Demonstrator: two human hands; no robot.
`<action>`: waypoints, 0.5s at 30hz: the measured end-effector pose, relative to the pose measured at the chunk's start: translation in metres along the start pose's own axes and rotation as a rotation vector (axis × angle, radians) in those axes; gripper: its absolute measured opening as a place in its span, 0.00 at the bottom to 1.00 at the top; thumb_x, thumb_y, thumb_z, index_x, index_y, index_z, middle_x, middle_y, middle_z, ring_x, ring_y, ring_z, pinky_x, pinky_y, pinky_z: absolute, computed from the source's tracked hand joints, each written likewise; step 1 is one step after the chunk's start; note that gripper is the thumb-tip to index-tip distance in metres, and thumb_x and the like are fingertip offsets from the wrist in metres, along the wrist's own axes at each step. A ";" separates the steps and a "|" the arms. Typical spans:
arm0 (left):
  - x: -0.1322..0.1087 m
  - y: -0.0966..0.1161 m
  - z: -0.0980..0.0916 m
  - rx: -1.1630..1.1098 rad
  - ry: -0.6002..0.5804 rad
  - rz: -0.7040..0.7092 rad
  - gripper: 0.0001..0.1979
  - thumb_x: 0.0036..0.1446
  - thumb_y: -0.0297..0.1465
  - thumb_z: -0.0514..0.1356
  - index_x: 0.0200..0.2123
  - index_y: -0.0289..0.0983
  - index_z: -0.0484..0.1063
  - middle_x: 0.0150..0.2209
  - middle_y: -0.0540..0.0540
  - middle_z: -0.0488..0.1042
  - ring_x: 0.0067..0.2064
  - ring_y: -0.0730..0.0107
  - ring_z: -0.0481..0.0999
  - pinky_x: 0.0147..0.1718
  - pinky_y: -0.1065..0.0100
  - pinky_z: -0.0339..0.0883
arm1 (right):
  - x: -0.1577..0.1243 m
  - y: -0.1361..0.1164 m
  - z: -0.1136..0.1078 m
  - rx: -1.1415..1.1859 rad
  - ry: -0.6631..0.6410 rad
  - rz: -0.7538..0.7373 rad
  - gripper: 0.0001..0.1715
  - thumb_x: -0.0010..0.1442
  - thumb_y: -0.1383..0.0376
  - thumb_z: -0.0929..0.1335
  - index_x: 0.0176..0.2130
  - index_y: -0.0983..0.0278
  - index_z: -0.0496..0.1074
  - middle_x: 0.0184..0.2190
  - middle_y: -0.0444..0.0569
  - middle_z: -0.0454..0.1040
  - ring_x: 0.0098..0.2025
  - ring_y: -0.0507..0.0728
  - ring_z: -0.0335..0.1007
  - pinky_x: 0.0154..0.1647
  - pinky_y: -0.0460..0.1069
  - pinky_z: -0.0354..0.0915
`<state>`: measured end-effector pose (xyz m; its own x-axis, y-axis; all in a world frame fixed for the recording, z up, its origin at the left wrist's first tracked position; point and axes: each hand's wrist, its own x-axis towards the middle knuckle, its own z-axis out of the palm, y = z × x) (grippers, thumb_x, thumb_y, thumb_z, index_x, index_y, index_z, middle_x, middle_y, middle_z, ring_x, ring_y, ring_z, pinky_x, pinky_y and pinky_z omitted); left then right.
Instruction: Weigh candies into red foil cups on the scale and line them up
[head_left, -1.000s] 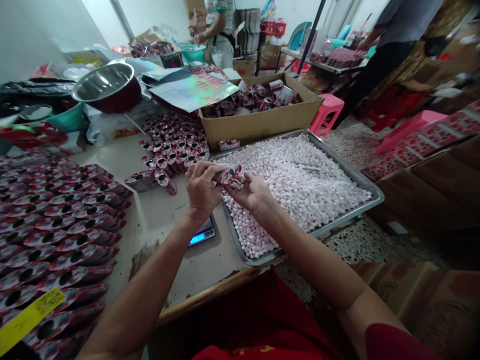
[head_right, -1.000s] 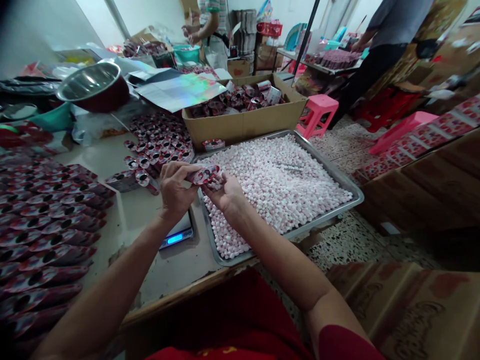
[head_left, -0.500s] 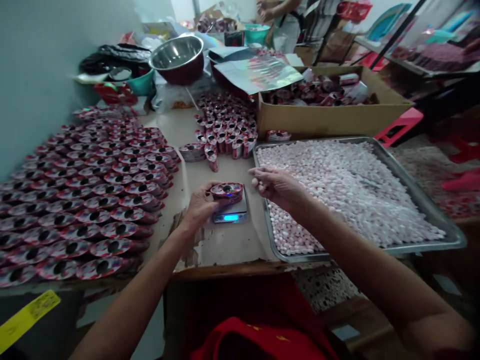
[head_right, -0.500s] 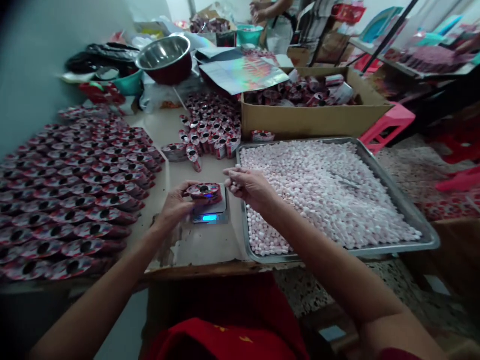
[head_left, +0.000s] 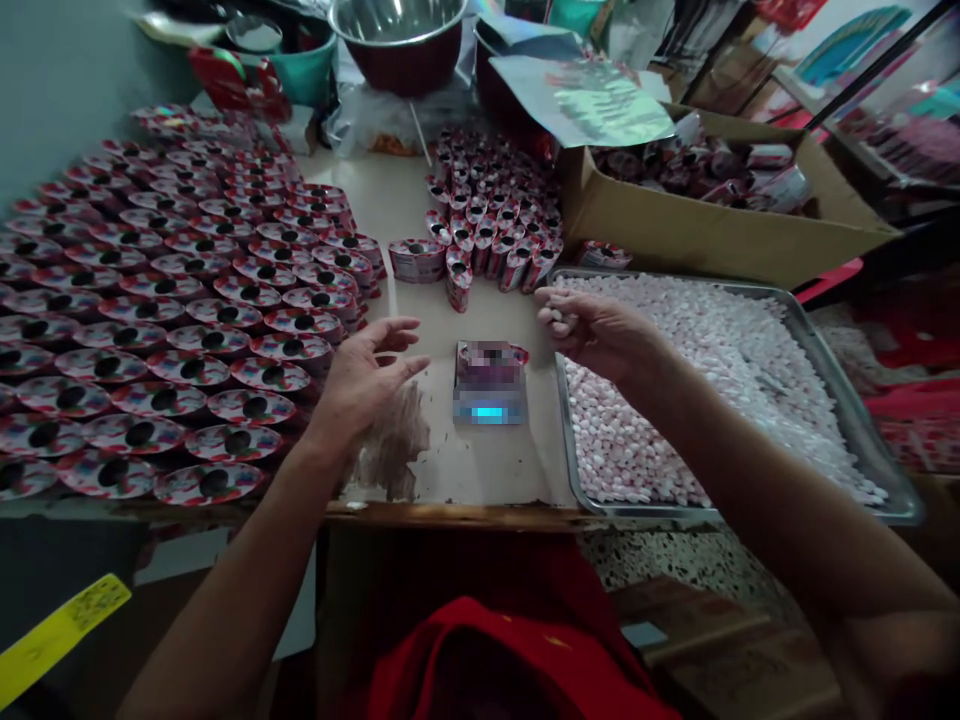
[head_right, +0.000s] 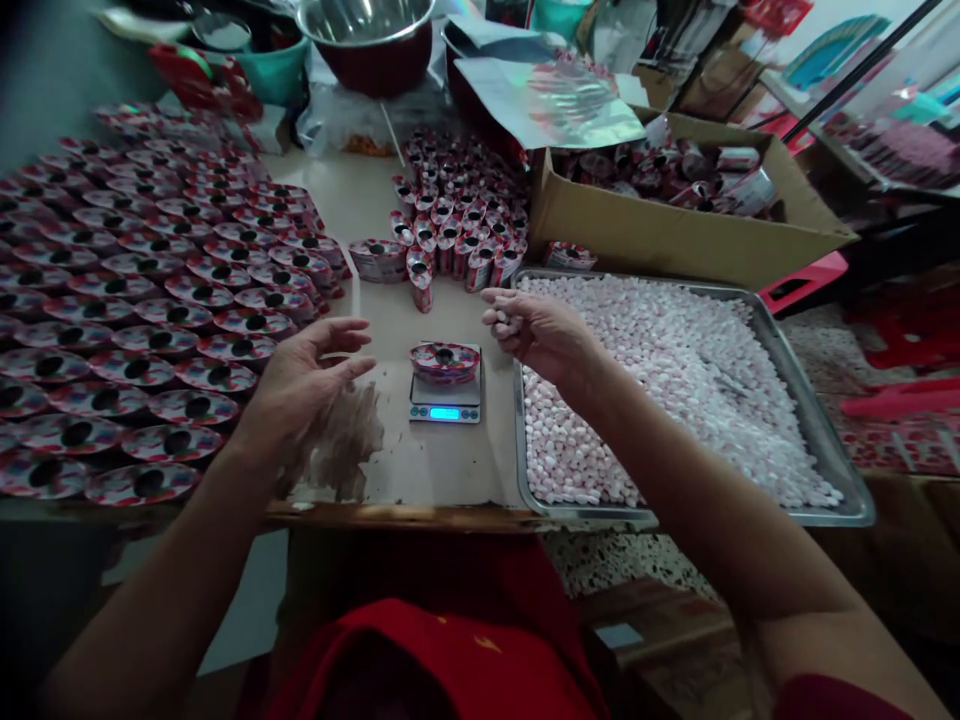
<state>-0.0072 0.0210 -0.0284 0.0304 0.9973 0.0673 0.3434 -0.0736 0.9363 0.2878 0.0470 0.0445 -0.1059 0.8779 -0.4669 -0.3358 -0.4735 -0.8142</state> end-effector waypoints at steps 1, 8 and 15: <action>-0.002 -0.003 -0.003 0.031 0.036 0.006 0.21 0.55 0.33 0.68 0.54 0.41 0.79 0.51 0.43 0.82 0.52 0.57 0.81 0.55 0.56 0.77 | -0.001 -0.002 0.000 -0.014 0.027 0.012 0.13 0.67 0.78 0.63 0.40 0.68 0.76 0.24 0.44 0.74 0.19 0.45 0.59 0.18 0.38 0.55; -0.050 -0.010 -0.041 0.248 0.145 0.050 0.18 0.61 0.26 0.55 0.52 0.41 0.76 0.53 0.44 0.82 0.56 0.58 0.83 0.61 0.55 0.75 | -0.011 -0.009 -0.008 -0.214 0.016 0.020 0.08 0.66 0.74 0.67 0.39 0.63 0.75 0.32 0.49 0.77 0.26 0.49 0.65 0.25 0.43 0.64; -0.068 -0.018 -0.021 0.940 -0.055 0.203 0.12 0.66 0.27 0.60 0.47 0.40 0.82 0.46 0.37 0.83 0.49 0.45 0.80 0.48 0.52 0.75 | -0.011 -0.008 -0.007 -0.134 -0.013 0.055 0.10 0.69 0.74 0.66 0.37 0.63 0.75 0.29 0.46 0.74 0.24 0.47 0.60 0.21 0.41 0.58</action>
<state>-0.0354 -0.0452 -0.0425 0.2082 0.9651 0.1591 0.9378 -0.2431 0.2477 0.2975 0.0406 0.0535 -0.1330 0.8510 -0.5081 -0.2016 -0.5252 -0.8268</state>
